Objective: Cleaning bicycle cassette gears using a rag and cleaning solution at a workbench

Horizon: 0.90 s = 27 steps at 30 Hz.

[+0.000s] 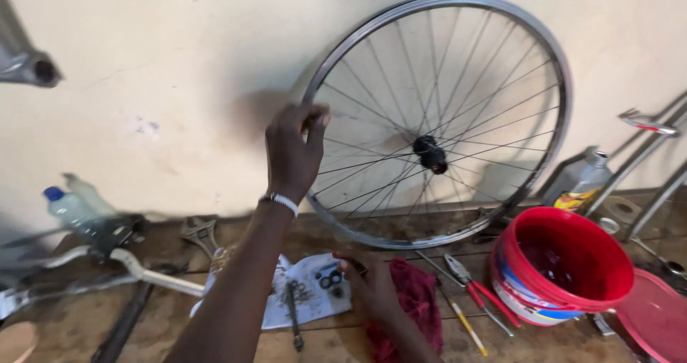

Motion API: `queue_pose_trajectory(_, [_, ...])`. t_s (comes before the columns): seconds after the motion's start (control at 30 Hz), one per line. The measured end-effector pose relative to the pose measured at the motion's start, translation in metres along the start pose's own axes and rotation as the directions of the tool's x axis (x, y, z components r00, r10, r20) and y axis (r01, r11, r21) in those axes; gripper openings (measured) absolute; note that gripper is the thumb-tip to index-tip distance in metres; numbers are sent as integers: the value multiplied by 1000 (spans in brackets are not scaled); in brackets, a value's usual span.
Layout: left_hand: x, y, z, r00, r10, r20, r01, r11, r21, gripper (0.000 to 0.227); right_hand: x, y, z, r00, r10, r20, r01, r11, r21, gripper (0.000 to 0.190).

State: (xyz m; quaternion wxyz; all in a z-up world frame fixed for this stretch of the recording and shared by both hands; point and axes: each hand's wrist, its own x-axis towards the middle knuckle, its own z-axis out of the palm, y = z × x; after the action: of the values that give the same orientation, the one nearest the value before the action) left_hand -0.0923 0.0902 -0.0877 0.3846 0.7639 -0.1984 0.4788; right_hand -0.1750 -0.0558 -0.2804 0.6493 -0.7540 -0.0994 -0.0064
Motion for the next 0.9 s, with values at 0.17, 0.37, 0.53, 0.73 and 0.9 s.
queue_pose_trajectory(0.17, [-157,-67,-54,841,-535,82,516,838,180,15,-7,40,54,940,-255,228,314,907,-281,24])
queue_pose_trajectory(0.37, [-269,-53,-90,843,-494,214,310,771,557,18,-14,49,90,907,-219,359,384,779,-496,31])
queue_pose_trajectory(0.53, [-294,-33,-95,913,-351,209,159,776,610,17,-12,30,98,898,-187,398,417,652,-634,33])
queue_pose_trajectory(0.73, [-315,-39,-90,862,-470,191,269,743,613,25,-12,15,103,839,-133,528,531,417,-738,43])
queue_pose_trajectory(0.9, [-315,-37,-91,819,-523,238,297,740,603,27,-9,30,107,808,-226,545,588,382,-713,49])
